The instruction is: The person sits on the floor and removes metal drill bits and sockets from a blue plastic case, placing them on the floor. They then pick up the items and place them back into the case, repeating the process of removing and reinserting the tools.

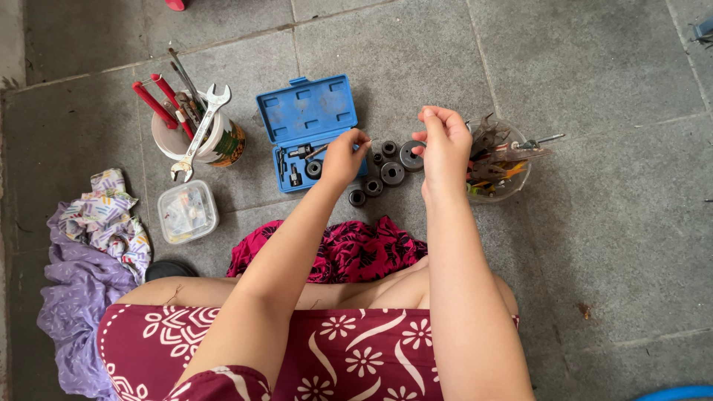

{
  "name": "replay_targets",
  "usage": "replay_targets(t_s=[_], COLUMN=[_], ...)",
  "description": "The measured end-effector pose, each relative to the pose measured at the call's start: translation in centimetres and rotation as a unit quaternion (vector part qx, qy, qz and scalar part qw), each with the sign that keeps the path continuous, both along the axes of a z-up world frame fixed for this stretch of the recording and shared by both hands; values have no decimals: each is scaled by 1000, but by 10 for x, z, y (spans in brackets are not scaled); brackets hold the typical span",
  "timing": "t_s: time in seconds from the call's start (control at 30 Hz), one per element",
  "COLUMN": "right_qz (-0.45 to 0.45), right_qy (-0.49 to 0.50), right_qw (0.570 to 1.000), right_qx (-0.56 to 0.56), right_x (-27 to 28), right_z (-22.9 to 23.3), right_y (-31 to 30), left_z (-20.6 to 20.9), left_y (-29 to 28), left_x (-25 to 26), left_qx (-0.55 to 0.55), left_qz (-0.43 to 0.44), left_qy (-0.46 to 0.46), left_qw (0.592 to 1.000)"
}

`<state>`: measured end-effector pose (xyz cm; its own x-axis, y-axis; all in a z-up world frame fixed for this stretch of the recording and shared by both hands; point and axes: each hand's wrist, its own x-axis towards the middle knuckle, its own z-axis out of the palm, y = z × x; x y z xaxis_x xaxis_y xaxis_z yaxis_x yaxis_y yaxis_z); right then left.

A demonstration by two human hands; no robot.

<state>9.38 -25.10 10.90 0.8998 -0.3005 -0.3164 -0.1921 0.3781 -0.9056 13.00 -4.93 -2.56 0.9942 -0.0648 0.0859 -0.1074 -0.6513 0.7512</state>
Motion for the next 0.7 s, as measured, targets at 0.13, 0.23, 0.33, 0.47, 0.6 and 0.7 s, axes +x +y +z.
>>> replay_targets(t_s=[0.13,0.23,0.33,0.47,0.6,0.7], right_qz=[0,2,2,3,4,5], right_qy=[-1,2,1,-3,-1,-3], right_qw=[1000,1000,1000,1000,1000,1000], right_qx=[1,0,0,-1,-2,3], right_x=[1,1,1,1,2,1], right_z=[1,0,-1,-2,-2,-1], right_y=[0,0,0,1,1,1], left_z=[-6,-6,-5,-3,-3,-2], left_y=[-7,-11,-15,-19,-20,-21], left_x=[1,0,-1,0,1,-1], left_qx=[-15,-15,-18,-11,-9,12], left_qz=[-6,-4,-3,0,-1,2], left_qy=[21,33,32,30,34,37], left_qw=[1000,999,999,999,999,999])
